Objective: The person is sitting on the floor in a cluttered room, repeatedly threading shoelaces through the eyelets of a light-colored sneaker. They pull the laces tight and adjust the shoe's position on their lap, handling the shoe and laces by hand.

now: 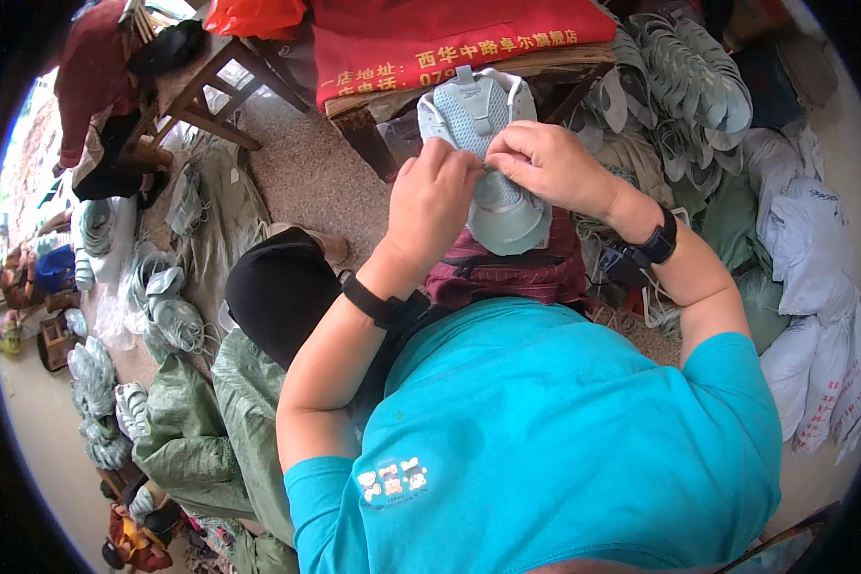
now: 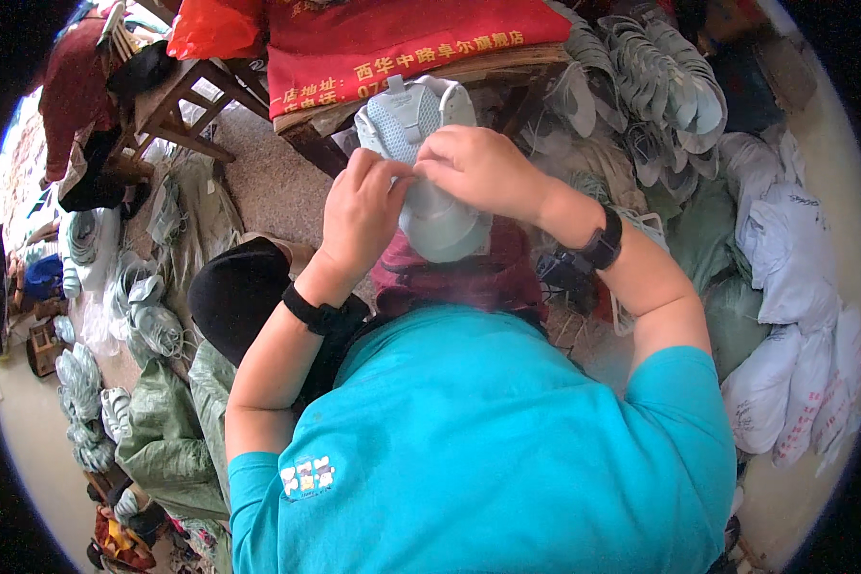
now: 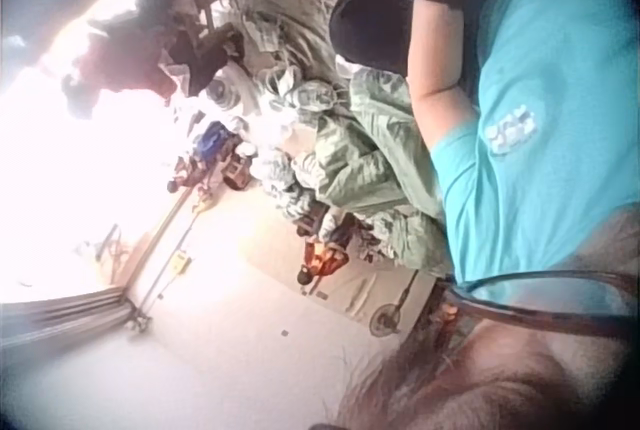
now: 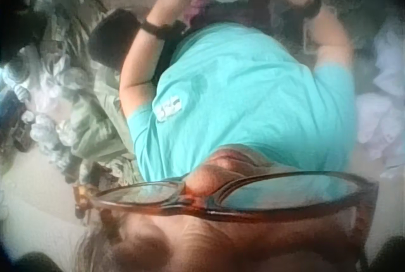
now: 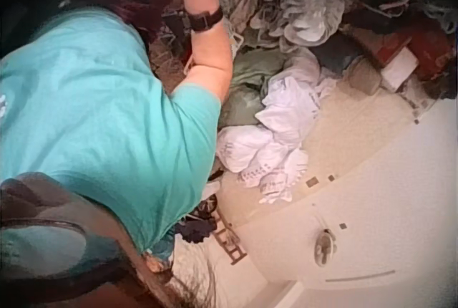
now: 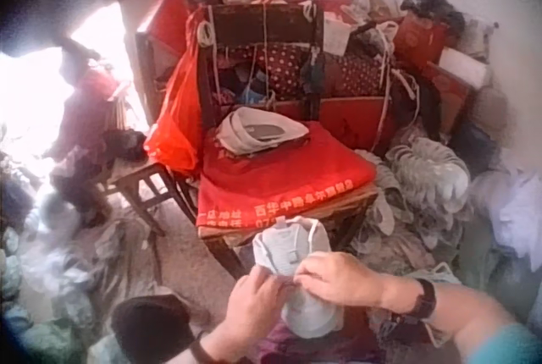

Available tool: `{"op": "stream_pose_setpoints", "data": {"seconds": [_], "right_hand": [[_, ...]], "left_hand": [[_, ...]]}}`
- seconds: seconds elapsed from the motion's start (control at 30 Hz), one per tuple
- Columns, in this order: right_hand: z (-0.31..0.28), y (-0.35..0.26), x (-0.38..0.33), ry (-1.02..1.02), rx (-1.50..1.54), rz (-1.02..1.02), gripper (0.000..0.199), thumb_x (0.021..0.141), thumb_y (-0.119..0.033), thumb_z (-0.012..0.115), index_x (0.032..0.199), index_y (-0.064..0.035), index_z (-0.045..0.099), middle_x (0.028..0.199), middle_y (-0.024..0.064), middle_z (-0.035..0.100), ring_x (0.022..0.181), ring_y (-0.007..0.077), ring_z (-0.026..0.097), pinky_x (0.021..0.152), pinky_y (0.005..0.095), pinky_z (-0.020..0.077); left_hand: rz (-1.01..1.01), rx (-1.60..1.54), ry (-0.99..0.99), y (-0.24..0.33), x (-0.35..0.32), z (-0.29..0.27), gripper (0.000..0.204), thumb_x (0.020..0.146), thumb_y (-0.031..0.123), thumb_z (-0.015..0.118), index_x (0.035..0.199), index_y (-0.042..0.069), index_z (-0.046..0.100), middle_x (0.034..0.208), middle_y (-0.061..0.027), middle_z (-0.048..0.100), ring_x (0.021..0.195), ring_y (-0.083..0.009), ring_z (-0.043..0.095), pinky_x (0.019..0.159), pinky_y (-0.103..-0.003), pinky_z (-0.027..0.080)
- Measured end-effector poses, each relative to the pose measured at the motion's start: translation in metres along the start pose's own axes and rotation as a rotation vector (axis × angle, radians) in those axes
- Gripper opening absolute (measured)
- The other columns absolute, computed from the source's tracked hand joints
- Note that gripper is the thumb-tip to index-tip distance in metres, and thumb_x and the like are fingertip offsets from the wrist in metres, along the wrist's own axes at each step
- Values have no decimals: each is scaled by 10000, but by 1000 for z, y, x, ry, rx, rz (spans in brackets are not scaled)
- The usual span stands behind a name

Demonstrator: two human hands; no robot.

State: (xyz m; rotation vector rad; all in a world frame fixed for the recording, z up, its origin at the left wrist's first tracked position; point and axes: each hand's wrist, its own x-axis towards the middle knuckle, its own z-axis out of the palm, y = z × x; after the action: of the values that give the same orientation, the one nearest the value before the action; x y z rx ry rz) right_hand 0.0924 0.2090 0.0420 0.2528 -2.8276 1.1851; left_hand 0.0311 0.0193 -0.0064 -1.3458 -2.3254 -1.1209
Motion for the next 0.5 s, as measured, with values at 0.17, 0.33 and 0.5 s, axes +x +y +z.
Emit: {"op": "stream_pose_setpoints", "data": {"seconds": [0.17, 0.33, 0.5], "right_hand": [[3, 4, -4, -35, 118, 12, 175, 882, -122, 639, 1007, -9, 593, 887, 101, 637, 795, 202, 622, 717, 326, 493], [-7, 14, -24, -41, 226, 239, 248, 885, -180, 628, 1048, -9, 551, 865, 142, 654, 794, 249, 633, 723, 358, 488], [-20, 18, -42, -106, 151, 346, 196, 886, -177, 620, 993, -16, 584, 834, 133, 630, 764, 245, 605, 701, 355, 468]], "left_hand": [[3, 237, -105, -5, -2, -29, 146, 782, 23, 568, 916, 77, 583, 883, -133, 490, 769, -315, 566, 650, -416, 493], [-135, 714, 233, -96, -38, -142, 163, 943, 131, 550, 1054, 15, 578, 992, -166, 577, 811, -319, 602, 694, -395, 498], [-827, -271, 667, -250, -204, -323, 183, 966, 11, 432, 1093, -65, 540, 1054, -169, 630, 897, -269, 656, 840, -343, 559]]}}
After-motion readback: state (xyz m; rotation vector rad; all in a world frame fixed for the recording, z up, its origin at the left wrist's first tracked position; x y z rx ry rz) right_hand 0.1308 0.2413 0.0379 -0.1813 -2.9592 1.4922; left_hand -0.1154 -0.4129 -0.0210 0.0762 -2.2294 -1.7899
